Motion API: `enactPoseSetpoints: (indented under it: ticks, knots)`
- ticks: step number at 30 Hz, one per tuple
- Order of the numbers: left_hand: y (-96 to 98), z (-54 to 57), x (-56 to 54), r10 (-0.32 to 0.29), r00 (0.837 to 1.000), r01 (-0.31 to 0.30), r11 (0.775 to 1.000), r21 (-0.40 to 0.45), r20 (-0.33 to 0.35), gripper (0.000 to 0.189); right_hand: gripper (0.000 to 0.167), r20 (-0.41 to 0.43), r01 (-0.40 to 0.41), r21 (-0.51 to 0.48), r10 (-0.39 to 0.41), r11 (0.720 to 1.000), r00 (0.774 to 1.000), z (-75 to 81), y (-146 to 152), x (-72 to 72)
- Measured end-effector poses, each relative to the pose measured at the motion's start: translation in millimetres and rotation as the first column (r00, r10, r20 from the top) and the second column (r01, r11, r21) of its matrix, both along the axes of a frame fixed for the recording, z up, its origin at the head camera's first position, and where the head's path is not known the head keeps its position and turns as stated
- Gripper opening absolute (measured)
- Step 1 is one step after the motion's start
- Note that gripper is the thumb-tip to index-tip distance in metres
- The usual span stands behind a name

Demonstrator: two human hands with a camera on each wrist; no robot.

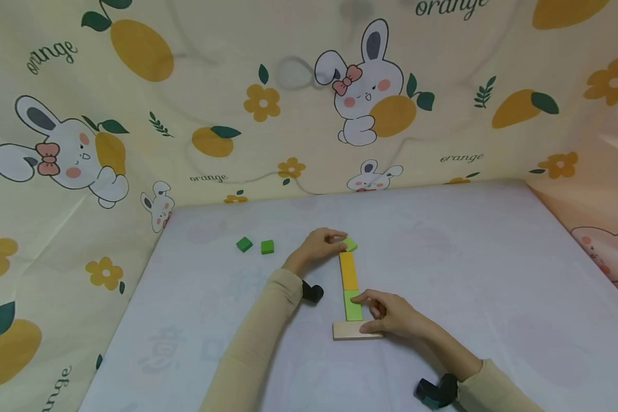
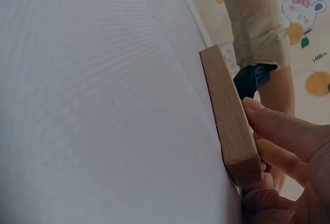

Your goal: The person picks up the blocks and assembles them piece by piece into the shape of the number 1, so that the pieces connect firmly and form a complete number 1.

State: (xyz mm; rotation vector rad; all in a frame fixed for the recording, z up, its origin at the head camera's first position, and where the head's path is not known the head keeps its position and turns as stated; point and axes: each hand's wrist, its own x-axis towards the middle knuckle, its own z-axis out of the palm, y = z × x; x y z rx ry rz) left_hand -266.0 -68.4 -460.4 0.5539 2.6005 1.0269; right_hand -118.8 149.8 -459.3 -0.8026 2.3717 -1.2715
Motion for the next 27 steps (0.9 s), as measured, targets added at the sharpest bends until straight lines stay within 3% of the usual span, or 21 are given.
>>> enactPoseSetpoints:
  ticks: [4, 12, 27]
  knots:
    - [-2.6, 0.1, 2.6, 0.042, 0.999, -0.041, 0.998, 0.038, -0.024, 0.037, 0.050, -0.046, -0.016, -0.021, 0.015, 1.000, 0.999, -1.3, 1, 0.6]
    - [-9.4, 0.5, 7.8, 0.085, 0.990, -0.076, 0.994, 0.083, -0.111, 0.032, 0.051, 0.024, 0.009, 0.036, -0.010, 0.999, 1.000, 0.1, -1, -0.6]
    - [-30.9, 6.4, 28.0, 0.163, 0.967, -0.127, 0.974, 0.185, -0.196, 0.026, 0.051, 0.021, 0.017, 0.054, -0.018, 0.998, 1.000, 1.6, -2, 0.5]
